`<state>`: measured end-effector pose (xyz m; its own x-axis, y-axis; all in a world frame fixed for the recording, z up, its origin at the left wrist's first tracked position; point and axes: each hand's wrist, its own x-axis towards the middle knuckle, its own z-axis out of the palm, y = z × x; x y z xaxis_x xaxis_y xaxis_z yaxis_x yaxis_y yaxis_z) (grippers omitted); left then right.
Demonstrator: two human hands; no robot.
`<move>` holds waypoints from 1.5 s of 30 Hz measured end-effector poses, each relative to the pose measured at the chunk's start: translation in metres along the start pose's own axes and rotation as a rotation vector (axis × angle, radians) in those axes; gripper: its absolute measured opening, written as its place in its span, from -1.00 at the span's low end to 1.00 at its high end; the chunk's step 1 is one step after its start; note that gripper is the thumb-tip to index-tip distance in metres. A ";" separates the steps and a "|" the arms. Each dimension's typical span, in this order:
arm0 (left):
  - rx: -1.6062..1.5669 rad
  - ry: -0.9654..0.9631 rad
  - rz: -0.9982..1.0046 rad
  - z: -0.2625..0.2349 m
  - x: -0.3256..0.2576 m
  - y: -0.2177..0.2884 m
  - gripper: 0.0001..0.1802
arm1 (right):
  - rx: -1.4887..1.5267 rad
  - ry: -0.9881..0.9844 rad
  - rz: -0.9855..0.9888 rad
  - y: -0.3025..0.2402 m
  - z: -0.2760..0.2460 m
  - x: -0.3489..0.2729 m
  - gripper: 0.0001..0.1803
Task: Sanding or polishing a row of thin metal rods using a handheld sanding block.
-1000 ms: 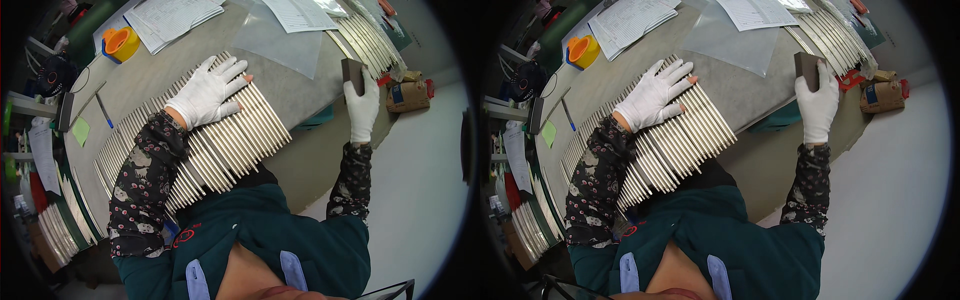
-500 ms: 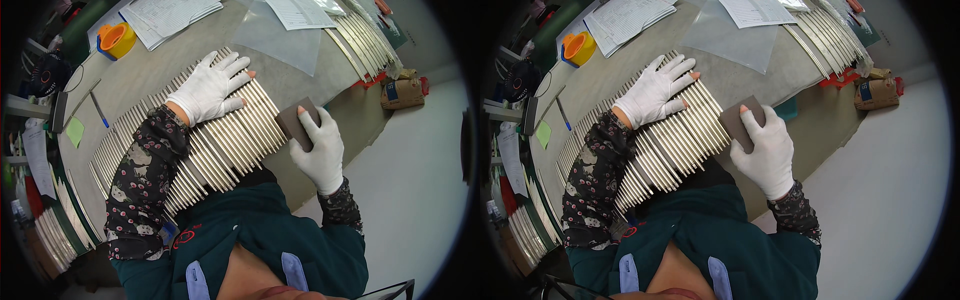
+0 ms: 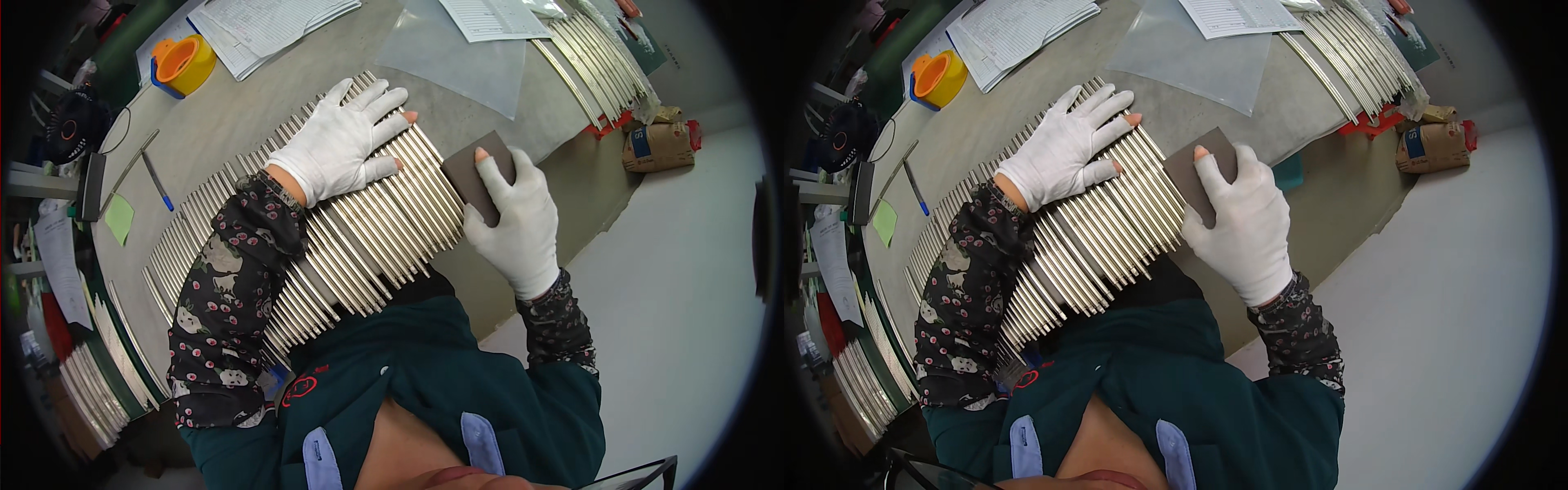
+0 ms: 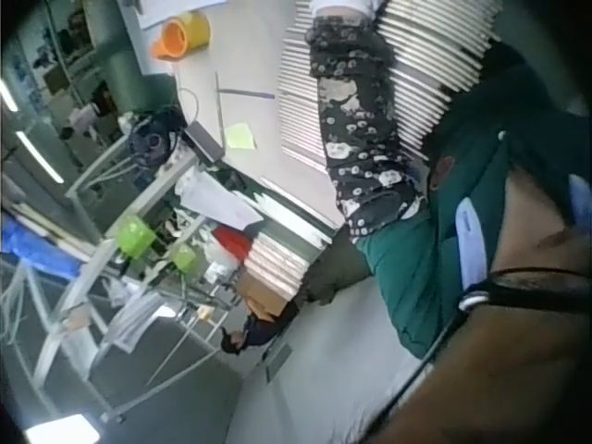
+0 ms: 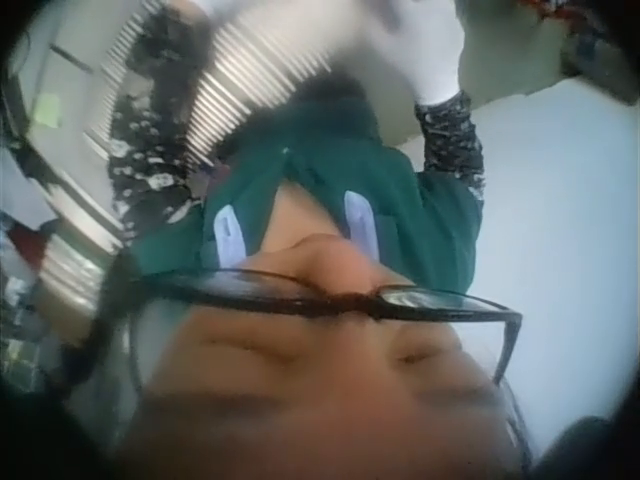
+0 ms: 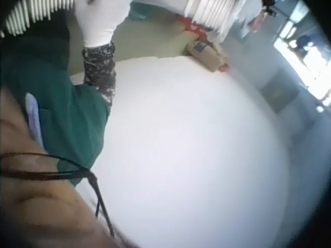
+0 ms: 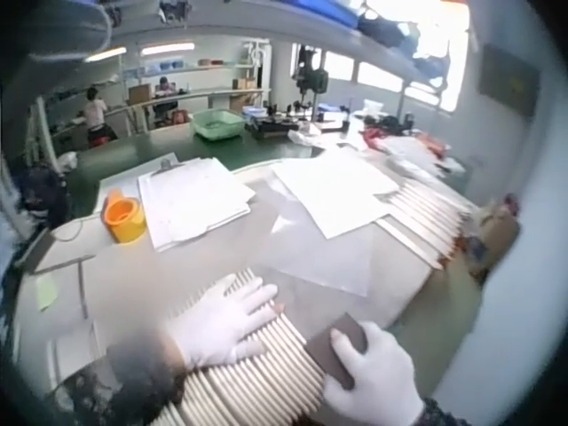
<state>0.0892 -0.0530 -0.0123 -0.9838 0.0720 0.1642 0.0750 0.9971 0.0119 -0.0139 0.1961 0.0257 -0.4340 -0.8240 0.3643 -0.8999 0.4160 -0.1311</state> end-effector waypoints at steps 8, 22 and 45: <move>-0.014 -0.028 0.000 0.000 0.002 0.003 -0.22 | 0.006 -0.065 0.047 -0.004 -0.002 0.007 -0.35; -0.023 -0.013 -0.009 0.005 0.018 0.002 -0.22 | -0.053 -0.094 0.010 0.016 -0.029 -0.026 -0.37; 0.041 -0.034 -0.016 0.006 0.015 0.004 -0.24 | 0.092 0.015 0.051 0.018 -0.021 -0.040 -0.35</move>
<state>0.0734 -0.0476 -0.0155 -0.9899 0.0559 0.1303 0.0529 0.9982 -0.0264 -0.0120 0.2444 0.0283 -0.4796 -0.7963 0.3685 -0.8769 0.4198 -0.2340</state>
